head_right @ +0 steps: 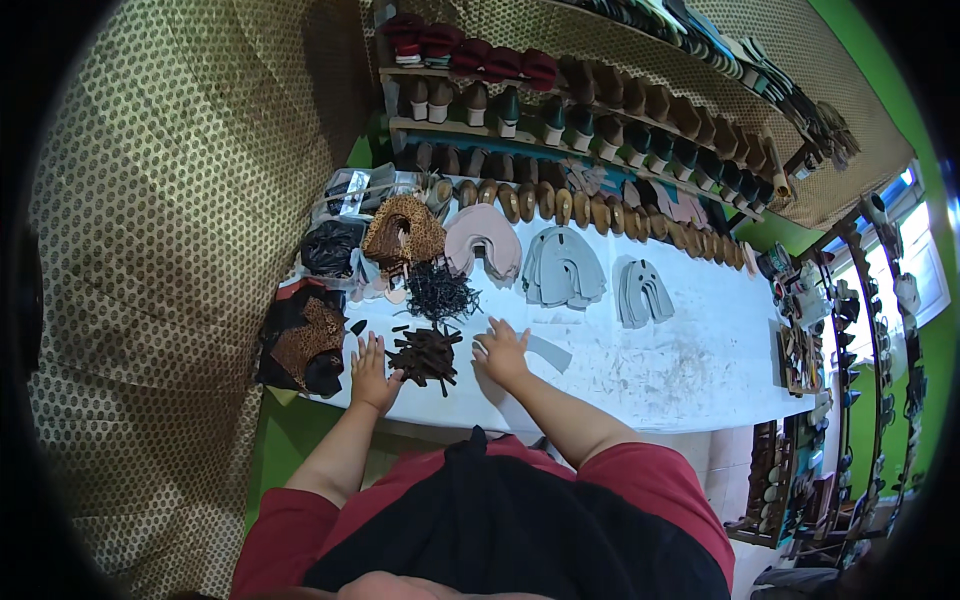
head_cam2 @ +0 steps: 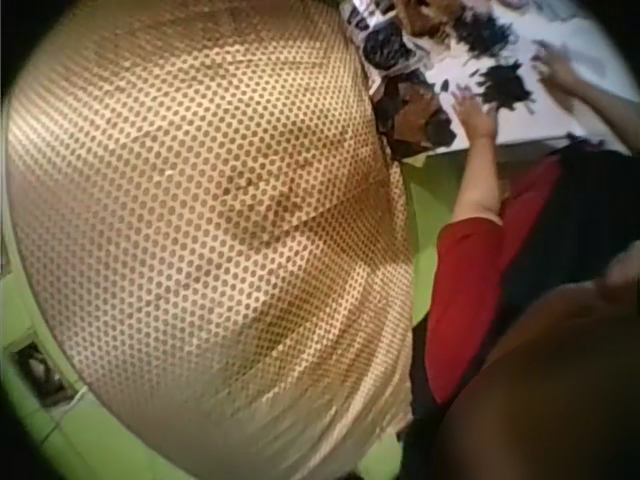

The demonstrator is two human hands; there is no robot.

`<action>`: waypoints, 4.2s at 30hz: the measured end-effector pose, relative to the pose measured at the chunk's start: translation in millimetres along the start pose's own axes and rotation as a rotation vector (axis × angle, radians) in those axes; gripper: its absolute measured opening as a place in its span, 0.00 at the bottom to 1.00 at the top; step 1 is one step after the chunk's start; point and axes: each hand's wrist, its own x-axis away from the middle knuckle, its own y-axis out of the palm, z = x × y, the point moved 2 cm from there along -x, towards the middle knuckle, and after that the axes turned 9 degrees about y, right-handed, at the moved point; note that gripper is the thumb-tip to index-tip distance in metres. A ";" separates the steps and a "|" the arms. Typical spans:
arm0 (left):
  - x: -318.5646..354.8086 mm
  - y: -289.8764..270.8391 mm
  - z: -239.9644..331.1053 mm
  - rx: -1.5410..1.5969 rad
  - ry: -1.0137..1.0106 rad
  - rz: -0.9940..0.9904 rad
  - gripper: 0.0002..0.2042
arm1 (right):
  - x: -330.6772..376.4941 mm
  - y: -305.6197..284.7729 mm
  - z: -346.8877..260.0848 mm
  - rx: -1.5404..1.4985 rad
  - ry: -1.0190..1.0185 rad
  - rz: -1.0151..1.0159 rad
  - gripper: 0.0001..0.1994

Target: Organizing and matching shoe insoles with upper components on a workbench in a shoe factory.

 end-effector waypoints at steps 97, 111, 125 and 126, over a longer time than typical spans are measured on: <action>-127.0 74.0 196.2 0.266 0.161 -0.089 0.07 | 6.3 -57.8 126.7 -0.003 -0.426 -0.031 0.18; -132.7 86.2 215.1 0.236 0.024 -0.116 0.05 | 5.0 -54.5 133.0 -0.109 -0.373 0.114 0.10; -125.6 63.2 214.1 0.107 -0.092 -0.149 0.17 | 3.9 -56.4 133.0 -0.045 -0.349 0.122 0.13; -124.1 68.8 207.5 0.107 -0.091 -0.149 0.17 | 4.7 -56.1 133.8 -0.044 -0.349 0.123 0.13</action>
